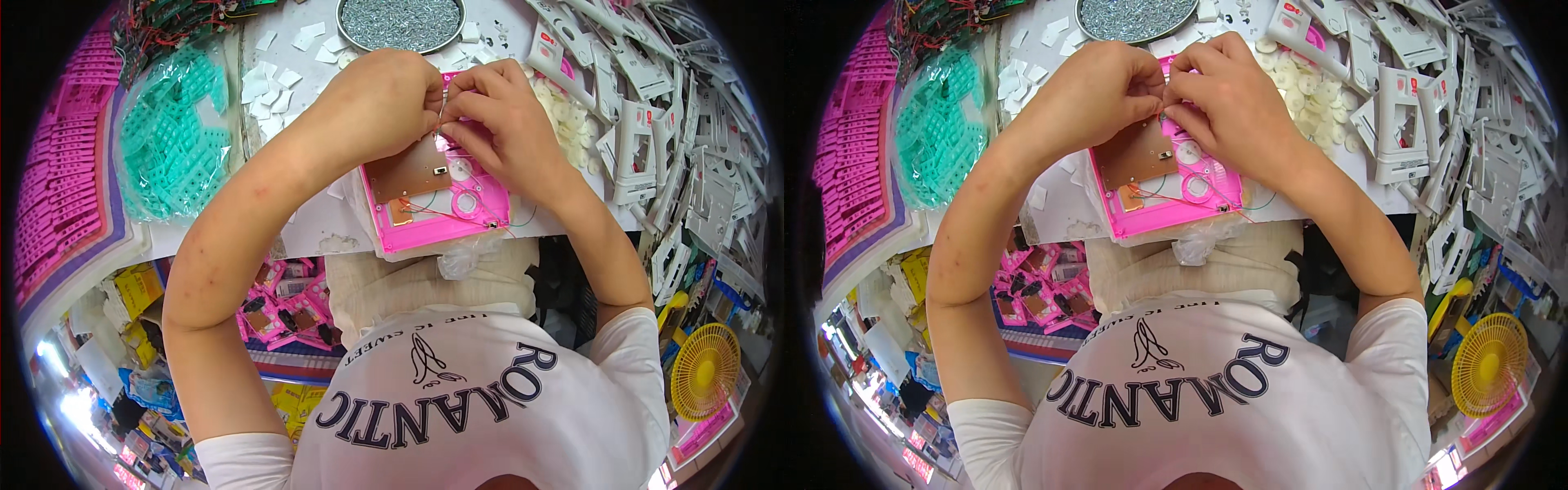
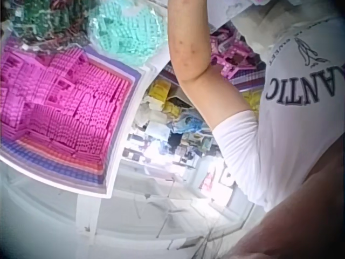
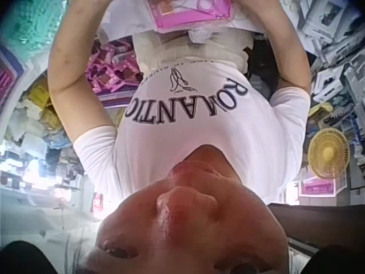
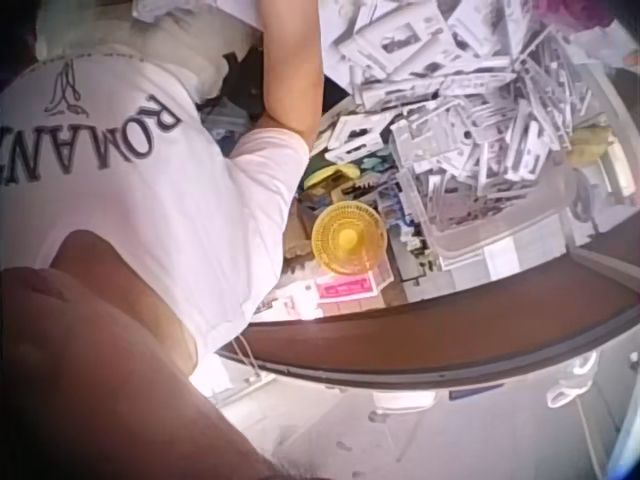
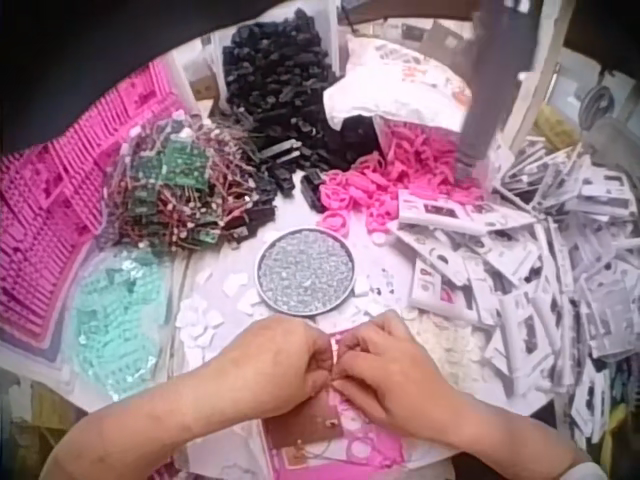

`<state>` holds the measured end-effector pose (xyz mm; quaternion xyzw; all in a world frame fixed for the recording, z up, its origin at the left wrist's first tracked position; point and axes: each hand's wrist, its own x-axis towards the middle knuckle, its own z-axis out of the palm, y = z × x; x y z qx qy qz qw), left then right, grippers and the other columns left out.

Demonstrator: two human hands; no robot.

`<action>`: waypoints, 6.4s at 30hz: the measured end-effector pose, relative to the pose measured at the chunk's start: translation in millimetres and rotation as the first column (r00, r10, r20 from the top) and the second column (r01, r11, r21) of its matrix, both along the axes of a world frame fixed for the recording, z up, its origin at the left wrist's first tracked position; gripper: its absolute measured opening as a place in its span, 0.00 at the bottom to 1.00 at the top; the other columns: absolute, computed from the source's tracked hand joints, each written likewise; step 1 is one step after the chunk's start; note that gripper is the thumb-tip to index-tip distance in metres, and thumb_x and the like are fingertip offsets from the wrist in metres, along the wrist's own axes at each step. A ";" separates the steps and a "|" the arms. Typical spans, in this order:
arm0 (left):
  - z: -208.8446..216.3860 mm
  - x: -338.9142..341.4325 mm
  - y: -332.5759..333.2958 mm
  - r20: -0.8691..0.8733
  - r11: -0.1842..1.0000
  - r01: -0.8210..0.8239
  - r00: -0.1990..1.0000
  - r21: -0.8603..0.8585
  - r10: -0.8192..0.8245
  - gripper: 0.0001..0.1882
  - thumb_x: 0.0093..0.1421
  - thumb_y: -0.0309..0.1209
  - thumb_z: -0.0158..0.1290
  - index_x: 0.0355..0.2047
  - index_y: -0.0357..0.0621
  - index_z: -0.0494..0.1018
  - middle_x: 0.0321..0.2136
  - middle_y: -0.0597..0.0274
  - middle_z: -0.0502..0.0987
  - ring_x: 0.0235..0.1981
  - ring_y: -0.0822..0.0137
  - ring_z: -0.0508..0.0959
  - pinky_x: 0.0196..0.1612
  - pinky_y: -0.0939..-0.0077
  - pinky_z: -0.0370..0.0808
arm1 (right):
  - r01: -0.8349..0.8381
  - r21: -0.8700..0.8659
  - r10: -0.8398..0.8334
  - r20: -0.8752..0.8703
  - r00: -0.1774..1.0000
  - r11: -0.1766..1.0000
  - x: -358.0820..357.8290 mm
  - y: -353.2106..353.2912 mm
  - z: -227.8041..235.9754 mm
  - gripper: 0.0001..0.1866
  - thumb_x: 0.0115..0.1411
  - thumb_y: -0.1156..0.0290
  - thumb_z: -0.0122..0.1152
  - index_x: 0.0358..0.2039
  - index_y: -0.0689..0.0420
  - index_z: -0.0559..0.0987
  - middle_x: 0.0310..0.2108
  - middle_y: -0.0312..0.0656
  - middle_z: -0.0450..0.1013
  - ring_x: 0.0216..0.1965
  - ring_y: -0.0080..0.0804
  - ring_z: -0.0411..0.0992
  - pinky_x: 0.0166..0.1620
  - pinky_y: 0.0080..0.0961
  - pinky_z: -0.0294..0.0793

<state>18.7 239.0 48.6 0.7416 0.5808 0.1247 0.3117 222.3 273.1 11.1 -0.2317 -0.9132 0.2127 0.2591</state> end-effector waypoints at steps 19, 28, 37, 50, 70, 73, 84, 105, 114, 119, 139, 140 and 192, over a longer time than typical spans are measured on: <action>-20.0 -6.4 -3.6 -0.191 0.942 0.225 0.965 0.250 -0.180 0.04 0.58 0.27 0.58 0.32 0.40 0.79 0.31 0.52 0.80 0.33 0.49 0.81 0.37 0.55 0.78 | -0.097 0.205 0.056 0.198 0.979 0.974 14.7 -27.9 6.8 0.21 0.53 0.73 0.66 0.49 0.60 0.80 0.47 0.43 0.75 0.51 0.46 0.72 0.54 0.39 0.74; -28.8 -17.1 -9.0 0.030 0.873 -0.005 1.000 0.488 -0.011 0.07 0.62 0.30 0.57 0.35 0.39 0.79 0.30 0.58 0.80 0.27 0.62 0.79 0.31 0.65 0.76 | -0.170 0.376 -0.052 0.513 0.857 0.911 5.2 -51.3 24.9 0.21 0.55 0.69 0.59 0.46 0.68 0.80 0.48 0.46 0.71 0.52 0.42 0.67 0.54 0.37 0.69; -38.2 -46.8 -40.0 0.142 0.819 -0.450 0.892 0.355 0.429 0.14 0.59 0.38 0.64 0.38 0.39 0.83 0.31 0.60 0.82 0.29 0.68 0.76 0.33 0.71 0.73 | -0.156 0.247 -0.006 0.550 0.835 0.956 0.5 -50.3 32.5 0.24 0.54 0.67 0.62 0.50 0.68 0.79 0.53 0.48 0.71 0.55 0.44 0.67 0.58 0.38 0.69; -27.9 -11.2 -65.2 0.412 0.793 -0.545 0.811 0.273 0.415 0.07 0.56 0.28 0.65 0.36 0.42 0.82 0.29 0.61 0.83 0.25 0.64 0.81 0.31 0.72 0.77 | 0.027 -0.425 -0.113 -0.177 0.978 0.905 -33.7 -5.0 23.3 0.08 0.61 0.68 0.65 0.37 0.60 0.84 0.27 0.45 0.79 0.24 0.37 0.78 0.30 0.30 0.77; -17.0 -11.4 -75.3 0.372 0.883 -0.427 0.865 0.194 0.337 0.09 0.61 0.21 0.60 0.42 0.34 0.81 0.31 0.61 0.83 0.30 0.75 0.81 0.35 0.79 0.77 | -0.099 0.067 0.114 -0.274 0.955 0.993 -35.8 -4.9 12.0 0.06 0.55 0.73 0.71 0.33 0.55 0.82 0.30 0.40 0.77 0.30 0.41 0.76 0.32 0.34 0.75; -14.3 -15.0 -74.4 0.417 0.900 -0.394 0.861 0.187 0.291 0.07 0.61 0.21 0.60 0.40 0.34 0.80 0.29 0.63 0.82 0.28 0.78 0.78 0.32 0.82 0.75 | -0.173 0.055 0.181 -0.297 0.938 0.983 -35.9 1.3 12.0 0.08 0.54 0.73 0.71 0.36 0.56 0.83 0.30 0.40 0.78 0.31 0.40 0.76 0.32 0.31 0.76; -28.8 -5.8 -81.8 0.497 0.847 -0.467 0.814 0.254 0.300 0.08 0.57 0.23 0.62 0.38 0.41 0.80 0.28 0.60 0.80 0.23 0.68 0.76 0.28 0.76 0.74 | 0.027 -0.195 -0.060 -0.163 0.985 0.980 -7.9 -29.5 20.1 0.16 0.52 0.71 0.71 0.43 0.57 0.83 0.39 0.43 0.78 0.40 0.44 0.75 0.44 0.37 0.76; -35.7 -12.3 -77.7 0.334 0.767 -0.294 0.936 0.570 0.110 0.09 0.56 0.20 0.63 0.38 0.42 0.79 0.32 0.57 0.82 0.29 0.59 0.81 0.31 0.70 0.76 | 0.185 0.221 -0.174 -0.065 0.983 0.958 -45.4 65.2 22.0 0.23 0.51 0.75 0.64 0.50 0.57 0.79 0.43 0.49 0.75 0.44 0.50 0.72 0.47 0.45 0.75; -30.9 -9.9 -81.6 0.440 0.793 -0.456 0.857 0.404 0.269 0.07 0.57 0.21 0.62 0.36 0.40 0.78 0.29 0.56 0.81 0.28 0.57 0.81 0.31 0.69 0.77 | 0.479 0.441 -0.618 0.253 0.744 0.759 -133.5 216.5 -16.1 0.24 0.58 0.65 0.66 0.53 0.60 0.76 0.46 0.49 0.78 0.55 0.48 0.72 0.56 0.51 0.71; -37.2 -8.3 -77.6 0.478 0.783 -0.464 0.843 0.414 0.247 0.05 0.60 0.22 0.61 0.37 0.39 0.79 0.28 0.60 0.79 0.22 0.71 0.74 0.27 0.78 0.71 | 0.491 0.429 -0.642 0.357 0.679 0.758 -161.0 234.6 -0.4 0.17 0.58 0.65 0.63 0.48 0.52 0.80 0.48 0.42 0.78 0.61 0.47 0.66 0.57 0.51 0.69; -48.9 -11.3 -82.0 0.484 0.649 -0.598 0.790 0.470 0.377 0.05 0.57 0.22 0.62 0.34 0.41 0.79 0.29 0.55 0.80 0.28 0.57 0.81 0.31 0.68 0.76 | 0.225 0.103 -0.183 -0.311 0.932 0.969 -145.9 92.5 72.2 0.25 0.50 0.69 0.74 0.47 0.61 0.76 0.39 0.48 0.77 0.41 0.44 0.78 0.43 0.39 0.78; -51.1 -11.4 -80.7 0.509 0.647 -0.616 0.772 0.449 0.381 0.05 0.57 0.22 0.62 0.34 0.41 0.79 0.28 0.56 0.80 0.28 0.57 0.81 0.32 0.68 0.76 | 0.140 -0.092 -0.162 -0.307 0.938 0.986 -121.1 72.3 73.4 0.25 0.52 0.68 0.74 0.48 0.59 0.75 0.37 0.44 0.77 0.38 0.37 0.78 0.41 0.33 0.78; 9.2 -55.0 -28.5 -0.136 0.838 0.379 0.925 0.394 -0.354 0.06 0.51 0.27 0.61 0.26 0.47 0.74 0.22 0.61 0.73 0.28 0.55 0.77 0.31 0.60 0.74 | -0.301 -0.170 0.318 0.079 0.945 0.938 -6.5 -0.9 41.1 0.28 0.44 0.73 0.73 0.49 0.62 0.77 0.42 0.49 0.75 0.42 0.51 0.73 0.45 0.40 0.76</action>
